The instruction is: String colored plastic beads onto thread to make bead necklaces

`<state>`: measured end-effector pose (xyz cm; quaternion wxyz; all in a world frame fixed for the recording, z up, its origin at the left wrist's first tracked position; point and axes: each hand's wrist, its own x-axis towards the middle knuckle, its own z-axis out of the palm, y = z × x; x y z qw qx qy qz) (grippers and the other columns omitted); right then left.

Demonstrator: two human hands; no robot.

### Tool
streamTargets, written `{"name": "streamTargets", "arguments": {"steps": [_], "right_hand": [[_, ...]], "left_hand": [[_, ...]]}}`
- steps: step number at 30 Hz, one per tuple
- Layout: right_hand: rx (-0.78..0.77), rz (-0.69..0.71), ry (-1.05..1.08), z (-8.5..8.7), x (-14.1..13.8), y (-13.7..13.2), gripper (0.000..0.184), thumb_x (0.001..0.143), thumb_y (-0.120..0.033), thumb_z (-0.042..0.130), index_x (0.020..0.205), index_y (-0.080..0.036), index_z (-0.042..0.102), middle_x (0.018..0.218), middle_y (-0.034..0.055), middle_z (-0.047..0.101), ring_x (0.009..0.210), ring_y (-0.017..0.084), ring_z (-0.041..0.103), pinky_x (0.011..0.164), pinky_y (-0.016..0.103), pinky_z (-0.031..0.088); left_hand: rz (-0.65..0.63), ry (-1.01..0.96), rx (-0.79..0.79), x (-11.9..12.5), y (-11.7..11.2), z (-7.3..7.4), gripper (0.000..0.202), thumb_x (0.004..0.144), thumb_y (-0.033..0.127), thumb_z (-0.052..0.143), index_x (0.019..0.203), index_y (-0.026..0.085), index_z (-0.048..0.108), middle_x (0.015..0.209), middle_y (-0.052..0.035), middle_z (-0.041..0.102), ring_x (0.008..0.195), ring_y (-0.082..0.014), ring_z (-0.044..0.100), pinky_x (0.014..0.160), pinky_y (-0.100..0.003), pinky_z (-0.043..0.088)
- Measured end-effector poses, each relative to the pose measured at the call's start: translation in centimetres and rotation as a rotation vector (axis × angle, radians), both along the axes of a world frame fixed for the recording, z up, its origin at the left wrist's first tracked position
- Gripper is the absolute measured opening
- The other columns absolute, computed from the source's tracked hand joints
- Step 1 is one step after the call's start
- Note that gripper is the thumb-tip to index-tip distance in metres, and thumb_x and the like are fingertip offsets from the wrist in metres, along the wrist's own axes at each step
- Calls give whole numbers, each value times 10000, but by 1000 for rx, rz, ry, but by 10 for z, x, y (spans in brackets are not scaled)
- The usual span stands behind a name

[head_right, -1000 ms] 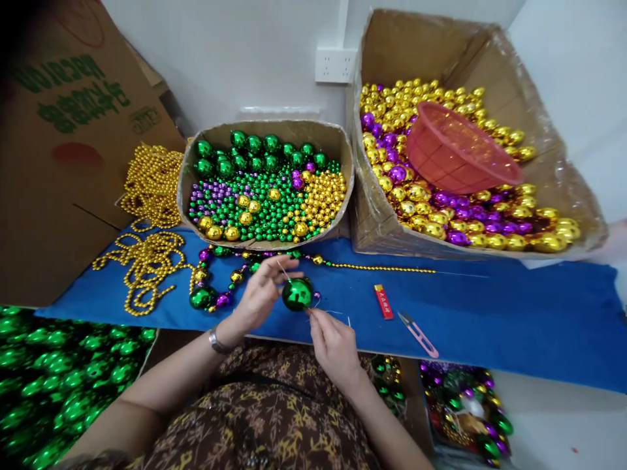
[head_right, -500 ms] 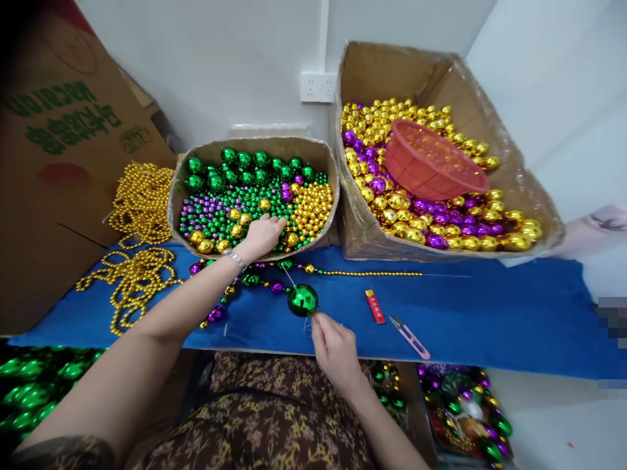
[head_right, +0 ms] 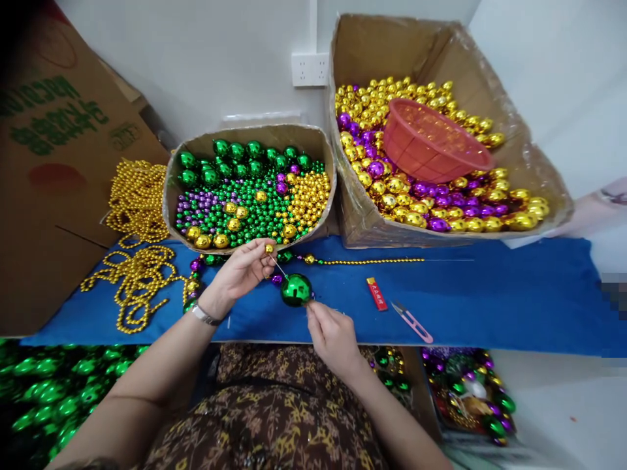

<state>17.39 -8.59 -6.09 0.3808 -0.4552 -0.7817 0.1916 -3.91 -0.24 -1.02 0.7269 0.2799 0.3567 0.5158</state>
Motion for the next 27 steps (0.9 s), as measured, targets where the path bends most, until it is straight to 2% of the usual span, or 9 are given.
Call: {"name": "streamTargets", "arguments": {"steps": [10, 16, 19, 21, 24, 27], "right_hand": [[9, 27, -13, -2, 0, 0, 190, 963, -188, 437, 990, -187, 625, 773, 38, 703, 656, 147, 661, 625, 245, 477], [32, 25, -45, -6, 1, -1, 204, 962, -184, 435, 1024, -179, 629, 809, 53, 720, 716, 160, 689, 675, 246, 503], [23, 26, -52, -5, 0, -2, 204, 964, -188, 431, 1026, -177, 625, 829, 53, 723, 710, 154, 686, 664, 240, 495], [6, 22, -67, -6, -1, -2, 205, 969, -197, 421, 1000, -175, 623, 793, 47, 713, 676, 149, 675, 637, 237, 479], [-14, 23, -119, -17, -5, -1, 228, 982, -210, 392, 957, -178, 617, 739, 39, 694, 640, 142, 656, 608, 231, 452], [6, 14, -160, -37, -8, -1, 267, 991, -218, 358, 923, -177, 613, 735, 48, 696, 641, 140, 650, 618, 226, 447]], "left_hand": [[63, 60, 93, 1, -8, -5, 272, 652, 224, 831, 866, 151, 682, 702, 2, 653, 634, -92, 636, 570, -177, 522], [167, 256, 226, -1, -11, -8, 264, 666, 246, 820, 873, 159, 682, 733, -7, 672, 687, -119, 658, 657, -231, 551], [212, 389, 346, 0, -15, -8, 252, 659, 225, 821, 857, 162, 678, 785, -9, 671, 721, -112, 644, 690, -223, 532], [231, 421, 386, 4, -18, -10, 311, 637, 201, 833, 905, 175, 677, 828, -7, 662, 753, -108, 632, 710, -216, 520], [223, 309, 298, 12, -25, -18, 421, 660, 237, 824, 1042, 206, 650, 832, -2, 649, 771, -122, 635, 712, -236, 518], [174, 195, 121, 21, -34, -37, 332, 716, 327, 786, 990, 174, 676, 799, -27, 670, 734, -135, 650, 693, -256, 513]]}}
